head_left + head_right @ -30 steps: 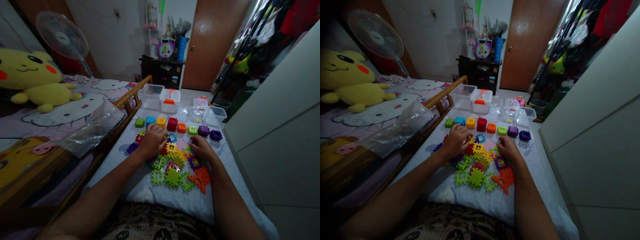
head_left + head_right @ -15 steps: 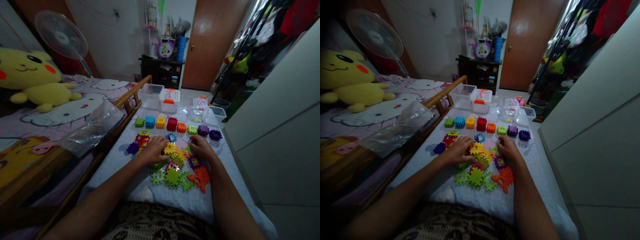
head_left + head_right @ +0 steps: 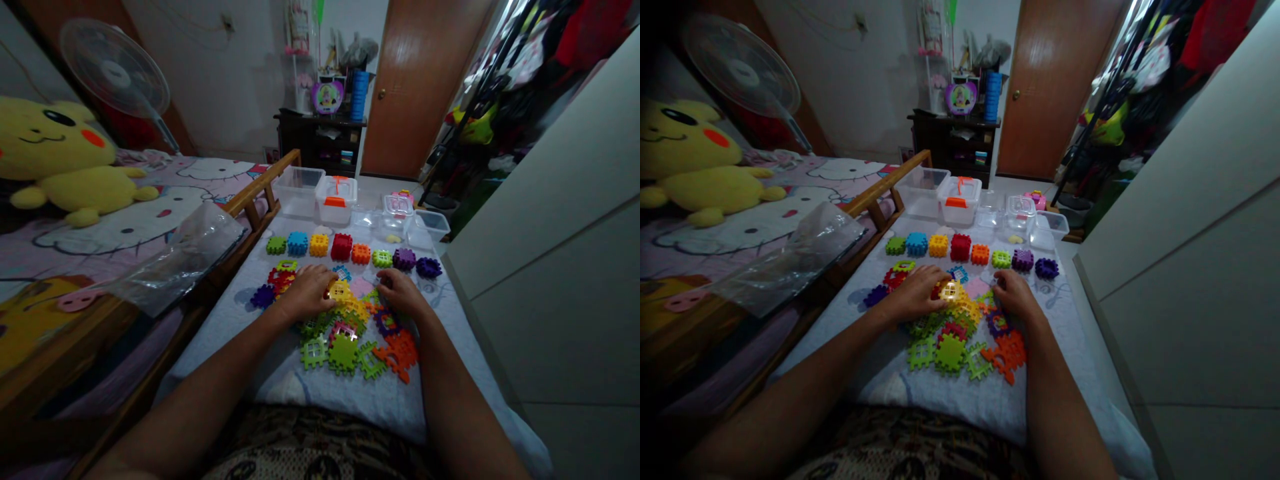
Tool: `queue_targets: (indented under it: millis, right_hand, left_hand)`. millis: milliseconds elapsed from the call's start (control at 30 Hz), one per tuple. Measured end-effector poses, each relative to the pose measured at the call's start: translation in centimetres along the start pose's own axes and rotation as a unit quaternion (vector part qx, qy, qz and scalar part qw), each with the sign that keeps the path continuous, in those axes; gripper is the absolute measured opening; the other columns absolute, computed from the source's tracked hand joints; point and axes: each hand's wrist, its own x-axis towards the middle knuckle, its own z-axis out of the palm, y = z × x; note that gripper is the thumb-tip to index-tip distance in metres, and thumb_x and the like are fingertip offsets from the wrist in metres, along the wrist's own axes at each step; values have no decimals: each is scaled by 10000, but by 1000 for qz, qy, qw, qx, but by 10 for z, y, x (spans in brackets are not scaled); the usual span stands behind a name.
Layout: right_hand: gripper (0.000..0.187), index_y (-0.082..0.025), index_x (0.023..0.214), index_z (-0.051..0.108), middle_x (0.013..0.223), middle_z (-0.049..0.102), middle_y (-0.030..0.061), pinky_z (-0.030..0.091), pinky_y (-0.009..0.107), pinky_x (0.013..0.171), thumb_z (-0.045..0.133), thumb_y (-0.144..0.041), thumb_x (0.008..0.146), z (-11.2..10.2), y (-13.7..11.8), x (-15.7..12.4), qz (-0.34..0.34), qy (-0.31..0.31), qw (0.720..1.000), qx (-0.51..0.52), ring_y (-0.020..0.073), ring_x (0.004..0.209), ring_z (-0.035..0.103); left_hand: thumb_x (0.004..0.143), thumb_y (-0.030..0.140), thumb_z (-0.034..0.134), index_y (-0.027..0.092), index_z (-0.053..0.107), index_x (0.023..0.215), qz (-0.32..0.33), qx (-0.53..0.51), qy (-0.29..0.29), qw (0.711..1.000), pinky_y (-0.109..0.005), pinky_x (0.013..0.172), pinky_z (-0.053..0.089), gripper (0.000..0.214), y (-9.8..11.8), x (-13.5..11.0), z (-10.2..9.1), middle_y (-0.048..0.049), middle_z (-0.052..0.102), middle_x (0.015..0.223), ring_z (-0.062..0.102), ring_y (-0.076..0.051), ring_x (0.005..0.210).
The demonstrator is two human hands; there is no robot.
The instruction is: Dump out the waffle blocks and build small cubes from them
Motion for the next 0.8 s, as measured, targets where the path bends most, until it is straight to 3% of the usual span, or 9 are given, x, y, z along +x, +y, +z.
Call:
queue_targets:
  millis: [200, 533, 800]
  right_hand:
    - [289, -134, 1096, 664, 955, 664, 76, 445, 279, 760, 594, -192, 821, -1, 0, 0, -3, -4, 1000, -4, 181, 842, 594]
    - [268, -159, 1058, 681, 918, 666, 51, 432, 261, 721, 619, -178, 798, 0, 1, 0, -5, 6, 1000, 4, 159, 795, 573]
    - [283, -132, 1094, 665, 938, 656, 71, 434, 274, 728, 611, -196, 823, -1, -1, 0, 1, -7, 1000, -8, 171, 804, 581]
  left_hand:
    - [779, 433, 715, 214, 629, 1137, 9, 20, -55, 998, -400, 943, 415, 428, 4, 13, 1, -88, 612, 1170, 543, -287, 1116]
    - [730, 473, 740, 220, 607, 1207, 24, 60, -83, 994, -437, 988, 399, 556, 13, 21, -9, -110, 581, 1234, 509, -318, 1164]
    - [718, 435, 725, 205, 693, 991, 26, 97, -126, 987, -434, 994, 396, 359, 21, 34, -16, -112, 626, 1174, 532, -310, 1130]
